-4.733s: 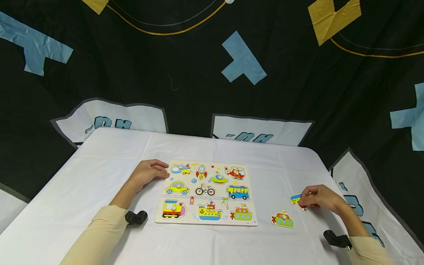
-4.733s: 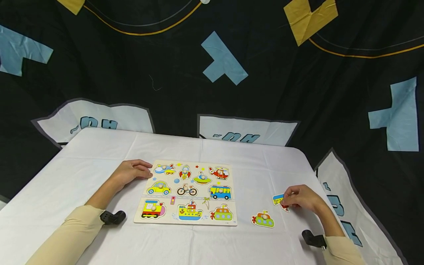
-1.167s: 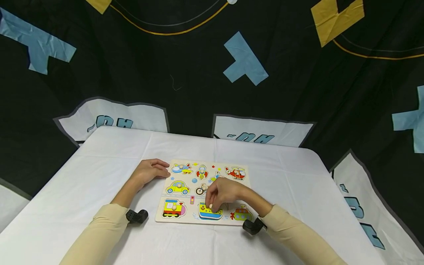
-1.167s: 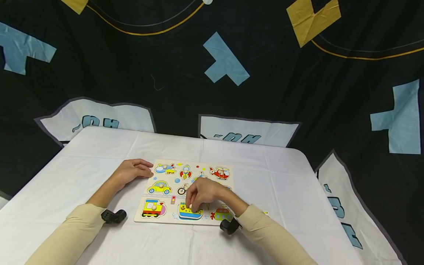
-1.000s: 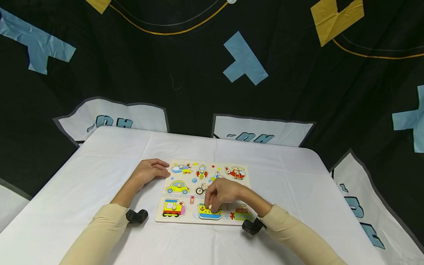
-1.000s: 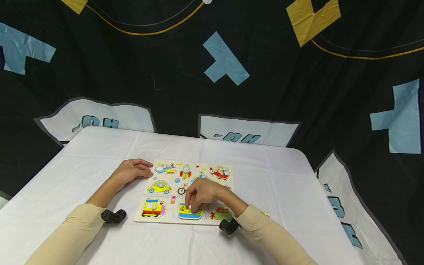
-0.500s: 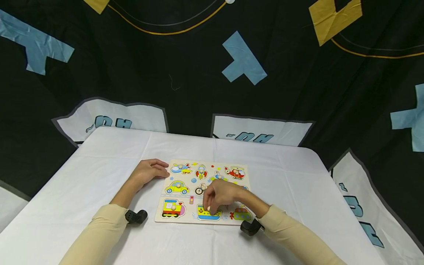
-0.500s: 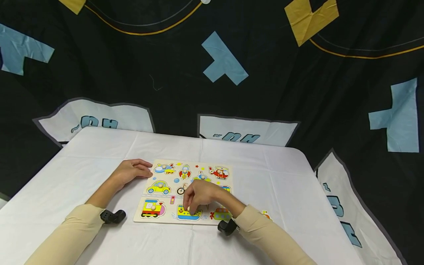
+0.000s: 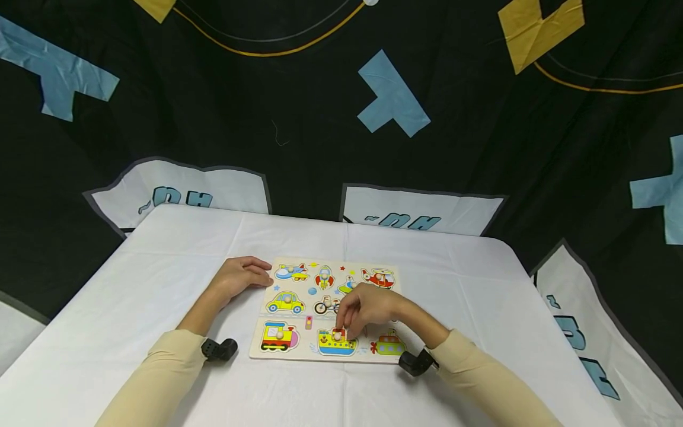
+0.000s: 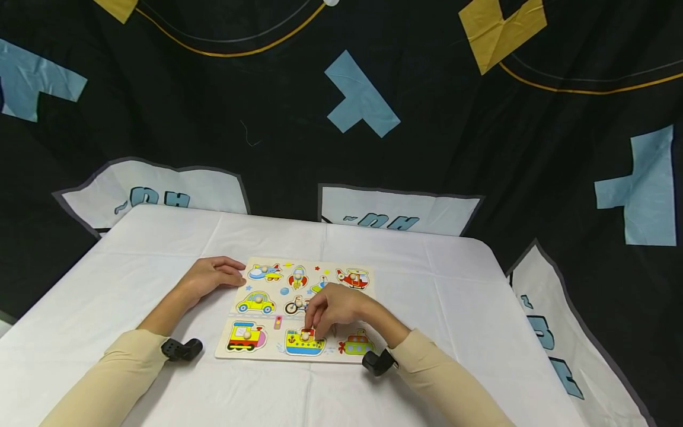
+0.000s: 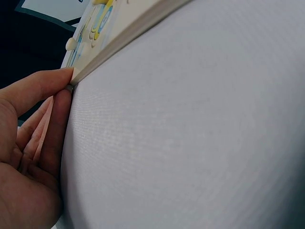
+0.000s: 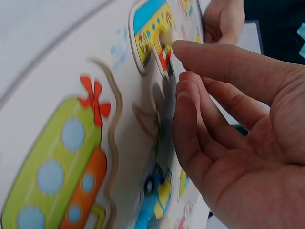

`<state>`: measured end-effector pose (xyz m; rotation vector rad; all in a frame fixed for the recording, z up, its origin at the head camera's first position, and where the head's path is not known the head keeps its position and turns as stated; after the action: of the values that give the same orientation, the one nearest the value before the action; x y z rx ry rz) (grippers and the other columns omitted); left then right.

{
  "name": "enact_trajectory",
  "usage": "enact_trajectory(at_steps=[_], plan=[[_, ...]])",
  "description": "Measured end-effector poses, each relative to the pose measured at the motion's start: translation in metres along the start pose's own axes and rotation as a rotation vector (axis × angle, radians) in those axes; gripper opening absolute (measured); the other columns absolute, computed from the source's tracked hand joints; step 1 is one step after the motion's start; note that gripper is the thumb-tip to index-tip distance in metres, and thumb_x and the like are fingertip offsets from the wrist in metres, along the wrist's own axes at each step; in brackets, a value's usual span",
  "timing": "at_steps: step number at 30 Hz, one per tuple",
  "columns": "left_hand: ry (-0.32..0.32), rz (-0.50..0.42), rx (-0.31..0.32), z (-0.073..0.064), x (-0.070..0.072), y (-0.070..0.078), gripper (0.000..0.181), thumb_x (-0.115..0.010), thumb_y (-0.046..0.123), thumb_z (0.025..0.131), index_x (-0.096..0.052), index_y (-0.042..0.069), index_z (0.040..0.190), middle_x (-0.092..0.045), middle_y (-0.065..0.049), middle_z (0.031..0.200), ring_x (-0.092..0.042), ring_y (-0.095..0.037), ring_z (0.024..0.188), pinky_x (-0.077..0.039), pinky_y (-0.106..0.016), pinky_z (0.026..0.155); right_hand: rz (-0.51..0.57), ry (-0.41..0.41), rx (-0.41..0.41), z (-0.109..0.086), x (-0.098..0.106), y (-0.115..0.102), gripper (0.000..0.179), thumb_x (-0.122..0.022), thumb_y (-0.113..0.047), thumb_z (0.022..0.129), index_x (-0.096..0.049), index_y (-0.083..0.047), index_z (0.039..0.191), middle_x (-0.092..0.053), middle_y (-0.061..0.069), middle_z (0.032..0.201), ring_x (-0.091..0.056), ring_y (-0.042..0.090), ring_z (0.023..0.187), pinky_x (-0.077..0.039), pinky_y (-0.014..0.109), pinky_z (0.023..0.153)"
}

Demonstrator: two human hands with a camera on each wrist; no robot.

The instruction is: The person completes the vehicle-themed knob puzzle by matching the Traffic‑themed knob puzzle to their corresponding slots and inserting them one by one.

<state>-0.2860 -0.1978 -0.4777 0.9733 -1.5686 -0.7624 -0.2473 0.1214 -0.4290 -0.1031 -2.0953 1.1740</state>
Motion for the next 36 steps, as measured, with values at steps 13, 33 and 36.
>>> enact_trajectory(at_steps=[13,33,36], plan=[[0.003,-0.001,0.007,0.0,0.001,-0.001,0.046,-0.082,0.025,0.082,-0.069,0.008,0.123,-0.079,-0.001,0.093,-0.07,-0.016,0.094,-0.047,-0.038,0.094,0.047,0.063,-0.053,-0.03,0.031,0.02,0.023,-0.085,-0.003,0.073,-0.078,-0.007,0.095,-0.07,-0.001,0.077,-0.061,0.01,0.072,-0.047,0.023,0.067],[0.002,0.001,0.003,0.0,0.0,0.001,0.046,-0.082,0.024,0.082,-0.069,0.008,0.123,-0.079,-0.002,0.094,-0.07,-0.018,0.094,-0.047,-0.039,0.094,0.108,0.114,-0.145,-0.11,0.07,0.072,0.031,-0.082,-0.008,0.077,-0.073,0.002,0.105,-0.071,0.007,0.083,-0.066,0.02,0.077,-0.051,0.031,0.075],[0.0,-0.003,0.003,0.0,0.0,0.0,0.046,-0.082,0.024,0.082,-0.069,0.008,0.123,-0.079,-0.001,0.093,-0.07,-0.017,0.093,-0.048,-0.037,0.093,0.107,0.106,-0.159,-0.122,0.073,0.079,0.031,-0.081,-0.008,0.077,-0.072,0.003,0.105,-0.071,0.007,0.083,-0.065,0.019,0.078,-0.051,0.031,0.074]])
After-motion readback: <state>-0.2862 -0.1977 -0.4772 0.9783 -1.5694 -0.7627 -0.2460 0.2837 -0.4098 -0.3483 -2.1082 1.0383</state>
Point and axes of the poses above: each hand's wrist, its own z-axis towards the middle knuckle, its own x-axis out of the back of the hand, y = z × x, the point moved 2 cm from there along z, towards the middle knuckle
